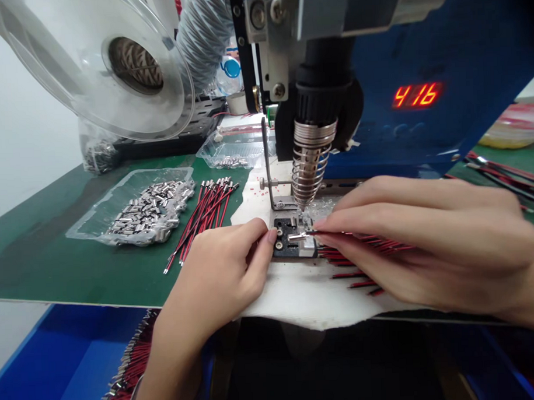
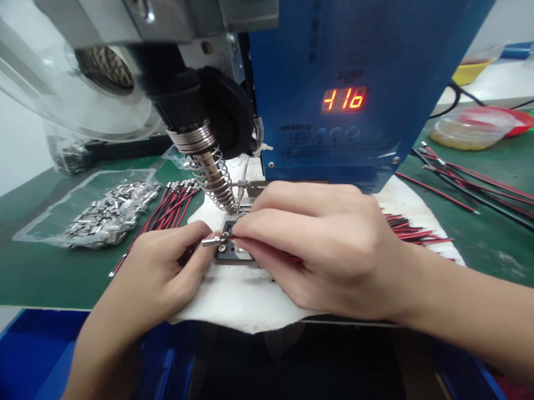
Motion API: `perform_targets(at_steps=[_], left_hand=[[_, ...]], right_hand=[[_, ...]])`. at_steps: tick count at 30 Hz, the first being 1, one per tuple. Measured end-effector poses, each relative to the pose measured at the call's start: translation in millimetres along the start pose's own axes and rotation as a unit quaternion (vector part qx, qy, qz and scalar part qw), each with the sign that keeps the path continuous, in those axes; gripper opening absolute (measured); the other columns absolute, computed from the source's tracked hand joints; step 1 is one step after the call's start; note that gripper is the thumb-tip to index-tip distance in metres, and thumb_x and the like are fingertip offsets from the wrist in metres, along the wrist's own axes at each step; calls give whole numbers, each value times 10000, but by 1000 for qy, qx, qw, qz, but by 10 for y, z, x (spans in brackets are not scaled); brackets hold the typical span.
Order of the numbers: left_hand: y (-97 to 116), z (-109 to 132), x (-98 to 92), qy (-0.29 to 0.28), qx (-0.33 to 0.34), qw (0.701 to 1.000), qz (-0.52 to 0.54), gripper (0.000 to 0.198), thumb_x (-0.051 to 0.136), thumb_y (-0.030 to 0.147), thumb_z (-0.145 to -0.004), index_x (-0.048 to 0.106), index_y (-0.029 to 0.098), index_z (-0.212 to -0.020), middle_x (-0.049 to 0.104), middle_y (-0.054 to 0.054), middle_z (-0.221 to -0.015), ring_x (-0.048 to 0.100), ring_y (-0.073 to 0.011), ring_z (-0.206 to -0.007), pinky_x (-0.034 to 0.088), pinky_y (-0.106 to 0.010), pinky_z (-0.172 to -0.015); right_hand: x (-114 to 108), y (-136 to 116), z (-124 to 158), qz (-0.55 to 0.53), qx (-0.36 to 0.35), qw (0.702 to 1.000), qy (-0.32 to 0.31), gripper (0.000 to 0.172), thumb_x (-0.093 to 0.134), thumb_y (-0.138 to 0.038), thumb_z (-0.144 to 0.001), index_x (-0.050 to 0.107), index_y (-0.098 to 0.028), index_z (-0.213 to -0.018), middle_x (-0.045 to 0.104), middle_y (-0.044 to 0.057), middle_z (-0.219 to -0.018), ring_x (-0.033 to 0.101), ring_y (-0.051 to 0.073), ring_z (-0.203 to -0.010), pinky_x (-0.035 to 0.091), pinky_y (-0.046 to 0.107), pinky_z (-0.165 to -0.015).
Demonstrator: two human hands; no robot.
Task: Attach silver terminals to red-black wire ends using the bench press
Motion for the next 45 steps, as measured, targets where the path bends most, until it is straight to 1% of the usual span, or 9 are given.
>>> perform_targets(at_steps=[6, 10, 12, 15, 18, 27, 35, 41, 45], left_hand=[[3, 12, -4, 6, 5, 1000, -3, 330, 486, 310, -1012, 477, 194, -702, 468, 43, -582, 454, -106, -531, 272, -292, -571], [11, 4, -5, 6, 6, 1000, -4, 329, 487, 299, -1007, 458, 196, -696, 445, 47, -572, 442, -103, -520, 269, -291, -568], [12, 2, -5, 8, 6, 1000, -4, 333, 486, 294, -1005, 446, 196, -689, 431, 50, -564, 433, -101, -512, 267, -289, -564], [8, 2, -2, 9, 6, 1000, -4, 334, 489, 295, -1005, 448, 195, -688, 432, 51, -562, 431, -100, -513, 269, -287, -564], [8, 4, -10, 14, 8, 1000, -4, 325, 484, 286, -998, 446, 195, -688, 425, 52, -558, 421, -99, -507, 265, -286, -558], [14, 9, -19, 11, 10, 1000, -7, 340, 477, 295, -1009, 457, 194, -684, 439, 49, -564, 434, -98, -512, 275, -289, -558], [0, 15, -6, 12, 9, 1000, -7, 349, 481, 296, -1012, 439, 195, -680, 429, 51, -561, 424, -95, -509, 271, -292, -556], [13, 13, -16, 13, 8, 1000, -1, 339, 473, 296, -1010, 471, 193, -687, 453, 45, -569, 435, -100, -515, 273, -291, -557], [1, 8, -9, 11, 6, 1000, -1, 337, 478, 303, -1011, 473, 193, -692, 443, 47, -568, 422, -99, -514, 274, -290, -559]], right_hand=[[-26, 28, -72, 11, -38, 999, 22, 68, 713, -153, -949, 715, -215, -920, 772, -6, -805, 667, 131, -682, 586, 274, -705], [-47, 26, -86, 42, -41, 998, 17, 70, 714, -153, -944, 729, -219, -924, 801, 3, -834, 631, 150, -627, 575, 306, -634], [-38, 21, -64, 42, -47, 998, 6, 74, 716, -142, -938, 737, -213, -939, 817, 7, -882, 671, 148, -643, 587, 294, -624], [-13, 36, -12, 38, -42, 998, -4, 83, 691, -162, -960, 746, -213, -994, 829, 12, -970, 759, 150, -754, 627, 257, -694], [1, 44, 30, 48, -32, 998, -1, 102, 691, -190, -963, 743, -238, -1036, 830, 0, -1027, 789, 163, -811, 649, 254, -730], [-8, 6, 16, 41, 12, 999, 23, 133, 684, -132, -947, 681, -264, -955, 820, -59, -905, 784, 147, -783, 626, 233, -715], [-22, 2, 10, 32, 4, 999, 27, 141, 669, -106, -944, 683, -241, -981, 824, -40, -924, 779, 130, -793, 615, 206, -751], [-21, 2, 20, 42, 14, 999, 19, 142, 691, -139, -941, 701, -259, -1016, 828, -22, -1019, 794, 175, -845, 636, 266, -742], [-28, 1, 17, 33, 2, 999, 20, 151, 685, -110, -938, 695, -246, -1003, 827, -22, -1018, 784, 144, -848, 632, 234, -775]])
Point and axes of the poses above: each hand's wrist, its own z-axis away from the middle knuckle, its own x-axis out of the palm, y = z × x, the point moved 6 cm from there along -z, towards the middle knuckle
